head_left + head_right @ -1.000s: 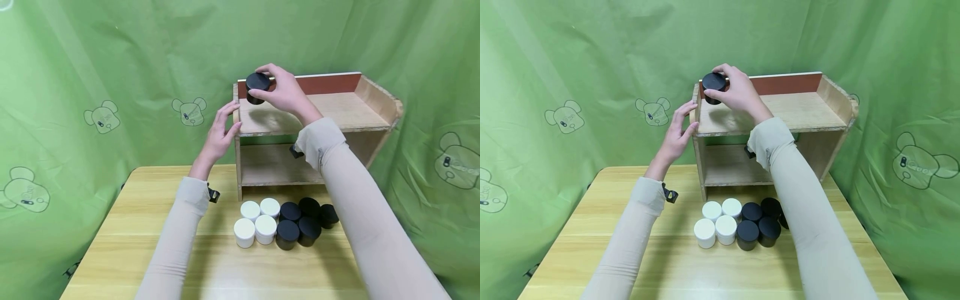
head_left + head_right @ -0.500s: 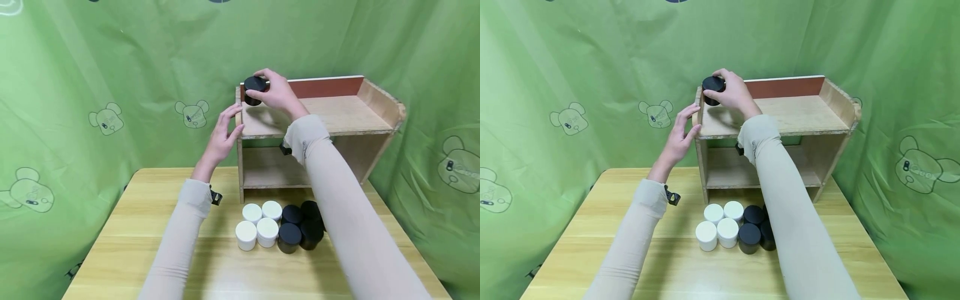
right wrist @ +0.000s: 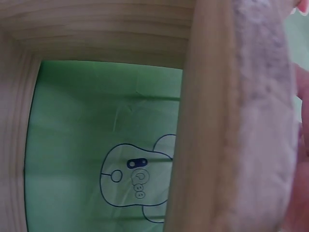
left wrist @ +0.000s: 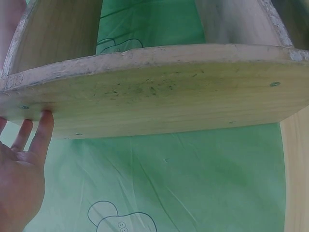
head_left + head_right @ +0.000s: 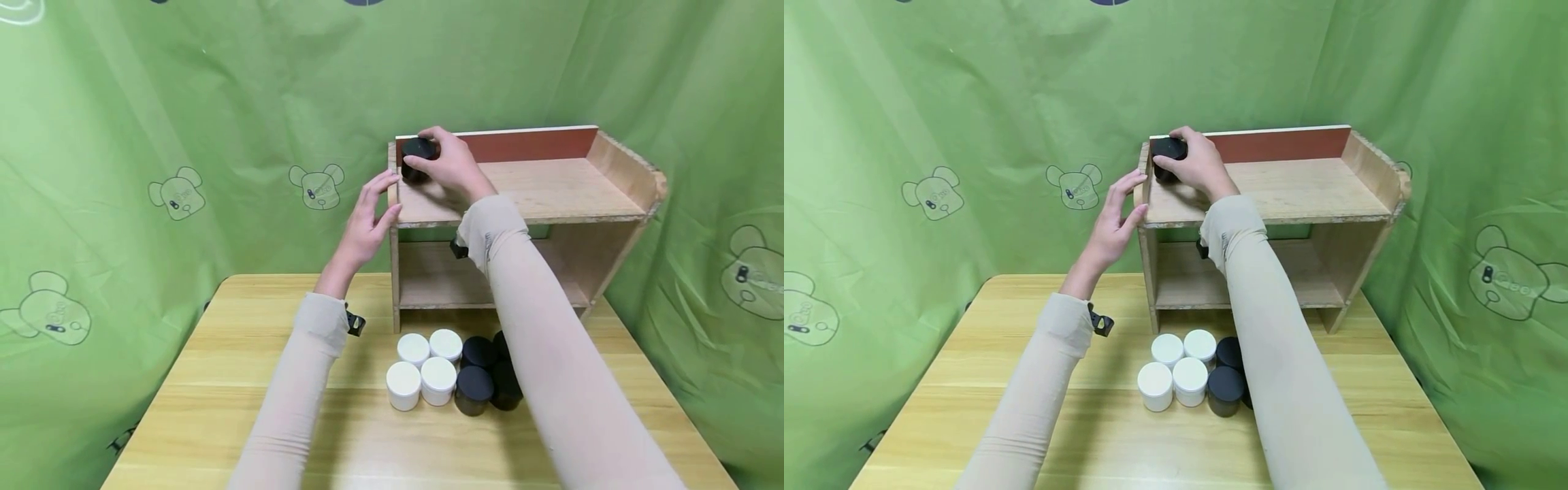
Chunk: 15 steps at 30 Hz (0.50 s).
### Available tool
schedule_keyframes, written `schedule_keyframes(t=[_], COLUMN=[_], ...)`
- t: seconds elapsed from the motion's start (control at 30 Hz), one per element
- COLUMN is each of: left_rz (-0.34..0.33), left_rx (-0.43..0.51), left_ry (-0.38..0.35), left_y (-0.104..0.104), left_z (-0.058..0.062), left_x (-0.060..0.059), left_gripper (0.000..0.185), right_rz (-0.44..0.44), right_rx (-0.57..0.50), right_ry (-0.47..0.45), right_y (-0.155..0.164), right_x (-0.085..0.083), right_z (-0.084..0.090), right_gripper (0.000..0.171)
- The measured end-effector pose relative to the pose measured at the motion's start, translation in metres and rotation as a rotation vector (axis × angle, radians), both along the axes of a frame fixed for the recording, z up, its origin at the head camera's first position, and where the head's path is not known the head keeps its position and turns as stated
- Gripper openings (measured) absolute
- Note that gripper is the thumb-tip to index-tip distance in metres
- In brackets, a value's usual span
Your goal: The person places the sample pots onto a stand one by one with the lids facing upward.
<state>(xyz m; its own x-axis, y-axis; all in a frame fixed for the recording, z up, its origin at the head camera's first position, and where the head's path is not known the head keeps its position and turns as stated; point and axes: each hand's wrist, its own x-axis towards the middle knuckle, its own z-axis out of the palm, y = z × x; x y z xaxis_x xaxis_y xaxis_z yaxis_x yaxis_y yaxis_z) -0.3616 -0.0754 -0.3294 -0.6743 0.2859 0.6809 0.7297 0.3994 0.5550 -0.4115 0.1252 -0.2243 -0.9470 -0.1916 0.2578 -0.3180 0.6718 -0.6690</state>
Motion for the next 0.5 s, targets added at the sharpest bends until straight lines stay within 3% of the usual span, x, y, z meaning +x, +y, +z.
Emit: schedule_keyframes(t=[0.5], left_rz=[0.002], left_rx=[-0.006], left_ry=[-0.006], left_y=[0.004], left_z=[-0.002], left_x=[-0.002], left_gripper=[0.051], right_rz=[0.011], right_rx=[0.01], right_ry=[0.017], right_y=[0.005], right_x=[-0.009], right_z=[-0.015], right_gripper=[0.071])
